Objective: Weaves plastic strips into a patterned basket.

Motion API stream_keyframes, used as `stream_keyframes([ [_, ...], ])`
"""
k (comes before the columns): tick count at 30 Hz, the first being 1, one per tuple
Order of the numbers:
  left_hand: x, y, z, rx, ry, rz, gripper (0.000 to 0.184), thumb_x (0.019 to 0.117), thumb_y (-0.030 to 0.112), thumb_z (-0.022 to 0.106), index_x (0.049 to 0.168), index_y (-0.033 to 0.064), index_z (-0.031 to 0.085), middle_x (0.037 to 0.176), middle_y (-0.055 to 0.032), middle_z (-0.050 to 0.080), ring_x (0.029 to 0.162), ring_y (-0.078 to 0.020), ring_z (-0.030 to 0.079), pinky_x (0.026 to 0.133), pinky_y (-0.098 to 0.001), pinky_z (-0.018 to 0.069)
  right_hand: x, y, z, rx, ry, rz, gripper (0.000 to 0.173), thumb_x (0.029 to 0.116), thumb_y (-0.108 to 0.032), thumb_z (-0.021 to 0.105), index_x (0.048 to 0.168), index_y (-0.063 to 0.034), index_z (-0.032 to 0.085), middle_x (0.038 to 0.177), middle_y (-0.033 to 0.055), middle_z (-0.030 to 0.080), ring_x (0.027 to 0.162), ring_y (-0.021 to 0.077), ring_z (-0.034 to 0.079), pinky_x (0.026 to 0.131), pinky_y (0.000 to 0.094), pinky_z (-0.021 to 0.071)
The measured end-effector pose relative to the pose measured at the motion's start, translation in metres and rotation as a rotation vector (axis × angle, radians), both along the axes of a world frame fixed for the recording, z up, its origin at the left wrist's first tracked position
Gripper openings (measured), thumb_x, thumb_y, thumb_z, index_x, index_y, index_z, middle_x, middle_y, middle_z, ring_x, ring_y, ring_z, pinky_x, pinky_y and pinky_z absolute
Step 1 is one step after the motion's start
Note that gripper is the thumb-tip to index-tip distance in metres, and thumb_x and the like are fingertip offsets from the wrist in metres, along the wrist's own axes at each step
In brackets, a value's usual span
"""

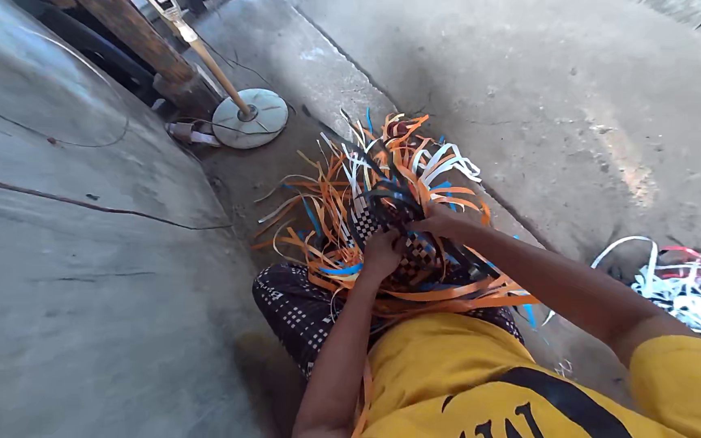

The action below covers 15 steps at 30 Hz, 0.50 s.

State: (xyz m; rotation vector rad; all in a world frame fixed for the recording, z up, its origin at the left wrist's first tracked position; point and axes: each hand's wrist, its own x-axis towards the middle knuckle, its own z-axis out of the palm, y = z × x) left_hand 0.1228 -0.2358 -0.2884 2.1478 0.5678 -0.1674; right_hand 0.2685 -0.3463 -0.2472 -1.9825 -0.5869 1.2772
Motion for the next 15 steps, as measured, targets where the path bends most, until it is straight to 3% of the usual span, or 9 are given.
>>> stream_keyframes([
  [3,0.005,0.004,-0.001,-0.094,0.067,0.021,0.035,0.1089,0.022,0.049,0.107,-0.0072,0.068,0.105,-0.0238,0.067,0.101,-0.0344,0.066,0.095,-0.0522,0.0509,-0.009,-0.016,-0.003,0.107,-0.089,-0.045,0.029,0.095,-0.023,0.075,0.105,0.0027,0.067,0.088,0.0099,0.066,0.078,0.0148,0.061,0.076,0.0369,0.0532],
  [4,0.008,0.004,-0.002,-0.146,0.093,0.053,0.037,0.11,0.025,0.047,0.11,-0.0061,0.067,0.105,-0.0225,0.067,0.098,-0.0323,0.067,0.093,-0.0517,0.053,-0.008,-0.022,-0.012,0.077,-0.122,-0.03,0.033,0.0937,-0.027,0.076,0.103,0.0031,0.068,0.089,0.0114,0.066,0.081,0.0176,0.063,0.079,0.0409,0.0535],
  [7,0.02,0.001,-0.007,-0.185,0.12,0.108,0.046,0.1081,0.039,0.051,0.109,-0.0027,0.07,0.1,-0.0197,0.068,0.096,-0.0314,0.066,0.091,-0.0546,0.0505,-0.01,-0.036,-0.014,0.004,-0.129,-0.009,0.039,0.0949,-0.033,0.074,0.109,0.003,0.067,0.098,0.0143,0.068,0.091,0.0211,0.065,0.087,0.0452,0.0527],
  [11,0.025,0.0,-0.016,-0.151,0.033,0.092,0.042,0.1053,0.035,0.057,0.102,-0.0032,0.072,0.092,-0.018,0.07,0.089,-0.0304,0.067,0.088,-0.0541,0.0524,-0.015,-0.043,0.025,0.211,-0.128,-0.144,0.029,0.097,-0.02,0.072,0.117,0.0002,0.065,0.095,0.0089,0.07,0.086,0.0129,0.067,0.082,0.0351,0.0571],
  [13,0.024,0.001,-0.018,-0.142,0.034,0.116,0.039,0.1059,0.033,0.056,0.104,-0.0019,0.073,0.092,-0.0167,0.071,0.089,-0.029,0.067,0.088,-0.0527,0.0524,-0.01,-0.048,0.01,0.206,-0.139,-0.178,0.032,0.0974,-0.018,0.07,0.121,0.0015,0.062,0.099,0.0136,0.068,0.089,0.0186,0.068,0.083,0.0407,0.0575],
  [15,0.024,0.0,-0.013,-0.12,0.071,0.116,0.042,0.1063,0.036,0.055,0.102,-0.0025,0.071,0.09,-0.017,0.068,0.088,-0.0292,0.065,0.087,-0.0522,0.0513,-0.003,-0.051,-0.015,0.031,-0.091,-0.13,0.032,0.1,-0.021,0.065,0.122,0.002,0.063,0.102,0.0159,0.067,0.09,0.0229,0.065,0.085,0.0462,0.0536],
])
